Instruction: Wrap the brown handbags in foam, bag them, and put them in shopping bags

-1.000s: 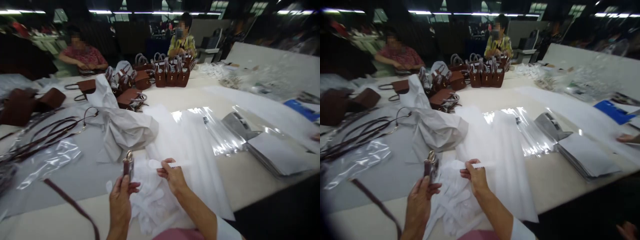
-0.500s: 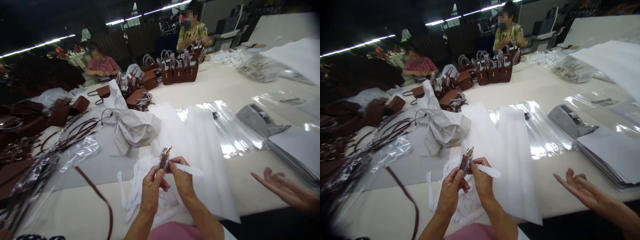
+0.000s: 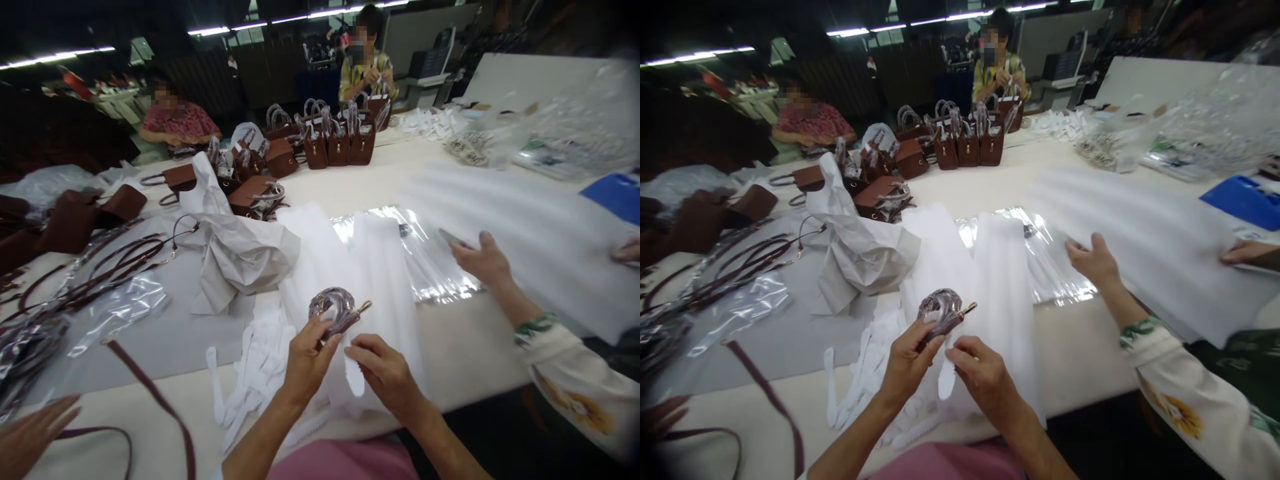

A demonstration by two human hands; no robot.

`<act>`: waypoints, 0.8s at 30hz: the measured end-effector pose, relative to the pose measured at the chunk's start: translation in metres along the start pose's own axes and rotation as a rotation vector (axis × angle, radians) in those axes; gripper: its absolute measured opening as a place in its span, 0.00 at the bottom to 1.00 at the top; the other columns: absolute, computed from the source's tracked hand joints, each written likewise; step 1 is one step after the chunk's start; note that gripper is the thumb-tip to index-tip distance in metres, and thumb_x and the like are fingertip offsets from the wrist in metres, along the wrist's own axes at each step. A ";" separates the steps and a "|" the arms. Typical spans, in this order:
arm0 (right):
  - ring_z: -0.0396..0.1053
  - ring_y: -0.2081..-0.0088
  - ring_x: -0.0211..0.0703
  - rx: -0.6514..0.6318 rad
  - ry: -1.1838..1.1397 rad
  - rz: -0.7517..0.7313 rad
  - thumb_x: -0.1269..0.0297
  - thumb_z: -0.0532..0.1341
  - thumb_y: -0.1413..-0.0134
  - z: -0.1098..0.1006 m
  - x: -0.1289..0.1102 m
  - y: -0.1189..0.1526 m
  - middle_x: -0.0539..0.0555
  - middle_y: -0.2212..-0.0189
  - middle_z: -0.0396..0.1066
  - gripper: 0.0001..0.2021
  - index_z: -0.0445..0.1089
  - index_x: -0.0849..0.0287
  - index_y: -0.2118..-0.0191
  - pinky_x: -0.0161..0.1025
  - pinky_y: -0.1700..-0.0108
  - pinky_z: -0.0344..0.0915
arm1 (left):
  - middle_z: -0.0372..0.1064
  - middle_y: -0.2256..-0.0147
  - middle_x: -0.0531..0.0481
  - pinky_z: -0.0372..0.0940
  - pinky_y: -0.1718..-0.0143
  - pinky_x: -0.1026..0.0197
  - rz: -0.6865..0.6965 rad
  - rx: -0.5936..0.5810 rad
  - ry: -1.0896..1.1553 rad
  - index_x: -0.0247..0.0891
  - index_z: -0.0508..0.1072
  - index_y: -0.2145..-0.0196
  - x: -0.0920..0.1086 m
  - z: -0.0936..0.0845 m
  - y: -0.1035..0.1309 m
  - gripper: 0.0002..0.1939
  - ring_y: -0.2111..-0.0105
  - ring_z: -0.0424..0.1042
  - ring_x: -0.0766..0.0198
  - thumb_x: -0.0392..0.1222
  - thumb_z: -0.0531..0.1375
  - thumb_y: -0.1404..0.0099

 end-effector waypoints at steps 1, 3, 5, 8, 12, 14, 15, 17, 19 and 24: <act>0.66 0.61 0.36 0.022 -0.004 0.026 0.77 0.53 0.45 -0.004 0.003 0.002 0.56 0.63 0.65 0.13 0.68 0.57 0.57 0.31 0.62 0.67 | 0.67 0.57 0.45 0.69 0.66 0.65 0.078 -0.014 -0.074 0.37 0.70 0.59 0.003 0.007 -0.002 0.11 0.62 0.70 0.63 0.43 0.55 0.38; 0.67 0.60 0.37 0.056 -0.091 0.145 0.74 0.53 0.44 -0.010 0.015 0.009 0.56 0.61 0.65 0.10 0.68 0.57 0.60 0.32 0.61 0.67 | 0.66 0.53 0.45 0.69 0.61 0.64 0.205 -0.061 -0.203 0.38 0.68 0.56 0.007 0.024 -0.003 0.12 0.57 0.70 0.61 0.41 0.54 0.37; 0.68 0.64 0.36 0.086 -0.258 0.362 0.70 0.53 0.43 -0.010 0.033 0.018 0.55 0.64 0.67 0.06 0.67 0.57 0.61 0.34 0.63 0.68 | 0.66 0.52 0.46 0.69 0.60 0.63 0.269 -0.133 -0.289 0.40 0.66 0.54 0.006 0.042 -0.003 0.13 0.57 0.70 0.62 0.40 0.53 0.36; 0.68 0.73 0.36 0.148 -0.450 0.728 0.60 0.56 0.44 -0.004 0.061 0.035 0.51 0.74 0.69 0.08 0.65 0.60 0.63 0.34 0.67 0.69 | 0.65 0.51 0.47 0.69 0.61 0.62 0.276 -0.230 -0.353 0.41 0.65 0.54 0.000 0.063 -0.002 0.13 0.58 0.71 0.62 0.40 0.52 0.36; 0.68 0.76 0.37 0.176 -0.484 0.873 0.53 0.56 0.47 0.000 0.077 0.042 0.50 0.79 0.68 0.14 0.66 0.62 0.64 0.34 0.72 0.69 | 0.67 0.53 0.50 0.70 0.63 0.62 0.266 -0.301 -0.359 0.41 0.66 0.56 -0.007 0.080 0.000 0.11 0.60 0.72 0.62 0.39 0.53 0.37; 0.68 0.76 0.38 0.180 -0.486 0.894 0.52 0.57 0.48 0.002 0.081 0.042 0.50 0.80 0.68 0.16 0.67 0.62 0.64 0.35 0.72 0.69 | 0.67 0.53 0.50 0.70 0.63 0.61 0.255 -0.310 -0.353 0.41 0.65 0.56 -0.012 0.083 0.002 0.12 0.60 0.72 0.62 0.38 0.54 0.38; 0.68 0.77 0.38 0.182 -0.482 0.901 0.52 0.58 0.49 0.004 0.083 0.042 0.50 0.80 0.68 0.16 0.68 0.62 0.64 0.34 0.72 0.69 | 0.67 0.53 0.50 0.69 0.62 0.61 0.245 -0.308 -0.348 0.41 0.65 0.55 -0.014 0.085 0.002 0.13 0.60 0.71 0.61 0.37 0.54 0.38; 0.68 0.78 0.38 0.185 -0.464 0.916 0.51 0.58 0.50 0.007 0.088 0.043 0.50 0.82 0.68 0.16 0.69 0.62 0.66 0.34 0.74 0.68 | 0.67 0.53 0.49 0.69 0.62 0.61 0.222 -0.300 -0.335 0.41 0.65 0.54 -0.020 0.087 0.003 0.14 0.59 0.71 0.62 0.37 0.54 0.39; 0.67 0.80 0.38 0.190 -0.444 0.930 0.51 0.59 0.51 0.011 0.093 0.045 0.50 0.84 0.67 0.17 0.70 0.62 0.67 0.34 0.76 0.67 | 0.67 0.54 0.48 0.68 0.61 0.61 0.197 -0.296 -0.315 0.41 0.65 0.54 -0.025 0.089 0.003 0.14 0.59 0.71 0.61 0.38 0.54 0.38; 0.65 0.82 0.39 0.239 -0.406 0.950 0.48 0.58 0.52 0.018 0.101 0.052 0.49 0.85 0.66 0.18 0.70 0.61 0.69 0.35 0.77 0.67 | 0.66 0.53 0.45 0.66 0.59 0.59 0.142 -0.312 -0.235 0.40 0.67 0.55 -0.030 0.089 0.002 0.13 0.57 0.70 0.59 0.39 0.54 0.39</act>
Point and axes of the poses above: each hand's wrist, its own y-axis away from the middle knuckle, its own z-axis out of the palm, x = y × z, the point moved 6 cm from there along -y, towards the middle knuckle
